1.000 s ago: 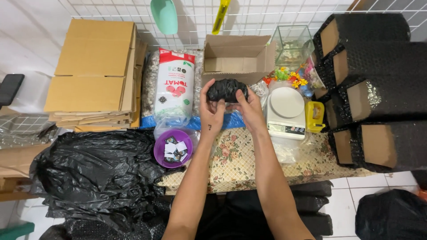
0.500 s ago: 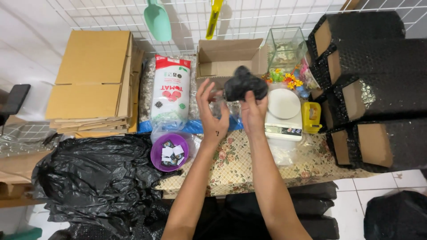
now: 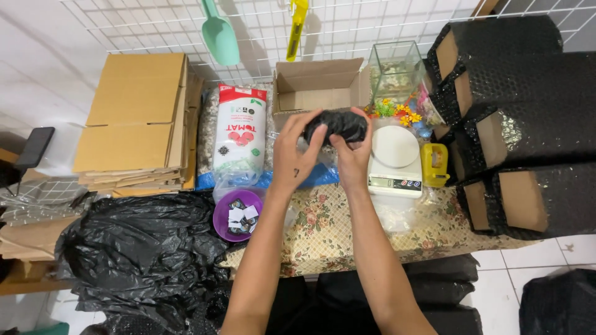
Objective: Assembling a small cardboard box and packing a small item inside it
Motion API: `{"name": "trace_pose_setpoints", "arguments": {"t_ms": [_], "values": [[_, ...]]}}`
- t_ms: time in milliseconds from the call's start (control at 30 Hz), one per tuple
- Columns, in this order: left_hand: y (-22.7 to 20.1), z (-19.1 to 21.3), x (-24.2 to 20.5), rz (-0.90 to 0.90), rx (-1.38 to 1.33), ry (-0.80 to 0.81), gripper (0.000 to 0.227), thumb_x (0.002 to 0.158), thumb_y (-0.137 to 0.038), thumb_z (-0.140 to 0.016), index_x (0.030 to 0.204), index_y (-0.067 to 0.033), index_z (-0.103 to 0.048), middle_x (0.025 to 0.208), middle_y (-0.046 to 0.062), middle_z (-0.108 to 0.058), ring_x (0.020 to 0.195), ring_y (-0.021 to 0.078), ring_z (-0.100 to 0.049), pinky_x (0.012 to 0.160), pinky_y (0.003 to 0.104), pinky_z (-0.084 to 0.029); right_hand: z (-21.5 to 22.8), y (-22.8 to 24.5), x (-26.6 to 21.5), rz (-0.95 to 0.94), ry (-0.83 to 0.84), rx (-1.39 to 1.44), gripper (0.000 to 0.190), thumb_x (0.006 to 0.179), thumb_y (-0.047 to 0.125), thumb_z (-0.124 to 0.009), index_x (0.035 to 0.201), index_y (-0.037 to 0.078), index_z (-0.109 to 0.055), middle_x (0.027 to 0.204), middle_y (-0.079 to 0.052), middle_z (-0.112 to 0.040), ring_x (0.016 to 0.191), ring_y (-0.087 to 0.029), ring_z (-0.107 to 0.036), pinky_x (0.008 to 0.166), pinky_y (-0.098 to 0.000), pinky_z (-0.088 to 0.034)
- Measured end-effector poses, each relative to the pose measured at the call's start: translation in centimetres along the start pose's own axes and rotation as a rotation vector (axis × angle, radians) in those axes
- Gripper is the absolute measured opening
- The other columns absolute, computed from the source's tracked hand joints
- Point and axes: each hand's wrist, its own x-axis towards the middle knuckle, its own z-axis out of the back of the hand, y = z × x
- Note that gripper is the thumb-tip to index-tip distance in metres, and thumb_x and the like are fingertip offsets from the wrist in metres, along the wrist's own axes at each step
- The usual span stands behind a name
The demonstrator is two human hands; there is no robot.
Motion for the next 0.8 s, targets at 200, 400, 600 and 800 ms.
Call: {"name": "trace_pose_setpoints", "arguments": {"t_ms": [200,400,600,800], "values": [[1.8,0.2,-0.7,0.278,-0.141,-0.124,0.02,0.092,-0.031,-0.079,0.102,-0.0146,-0.076,0.092,0.001,-0.07,0.091,0.0157,-0.071,0.081,0.033,-0.058,1.7,-3.9,0.0,-0.154,0.093,0.069,0.054,0.083,0.001,-0.083,0.133,0.006,-0.062,0.111,-0.011,-0.071,0.101,-0.02,-0.072,0.089,-0.0356,-0.063],[2.4,0.7,-0.8,0.507,-0.49,-0.149,0.019,0.096,-0.026,-0.074,0.105,-0.011,-0.066,0.074,-0.003,-0.061,0.065,0.0026,-0.052,0.062,0.021,-0.045,1.8,-2.9,-0.3,-0.303,0.274,0.237,0.048,0.091,0.016,-0.075,0.136,0.008,-0.061,0.129,-0.013,-0.067,0.119,-0.03,-0.066,0.105,-0.0489,-0.053],[1.1,1.6,-1.3,0.389,-0.157,-0.124,0.017,0.096,-0.027,-0.073,0.094,-0.0111,-0.077,0.098,0.004,-0.072,0.097,0.0162,-0.069,0.079,0.029,-0.058,2.3,-3.7,-0.4,-0.316,0.291,0.186,0.038,0.095,0.008,-0.069,0.132,0.002,-0.064,0.129,-0.016,-0.067,0.122,-0.031,-0.064,0.109,-0.0498,-0.049],[1.9,1.5,-2.2,0.155,0.036,-0.013,0.019,0.099,-0.016,-0.061,0.105,-0.0058,-0.075,0.122,0.009,-0.06,0.117,0.0303,-0.06,0.102,0.044,-0.05,1.5,-2.7,-0.1,-0.302,0.139,0.076,0.034,0.093,0.004,-0.075,0.126,0.001,-0.067,0.116,-0.013,-0.071,0.111,-0.026,-0.069,0.098,-0.0432,-0.057]]}}
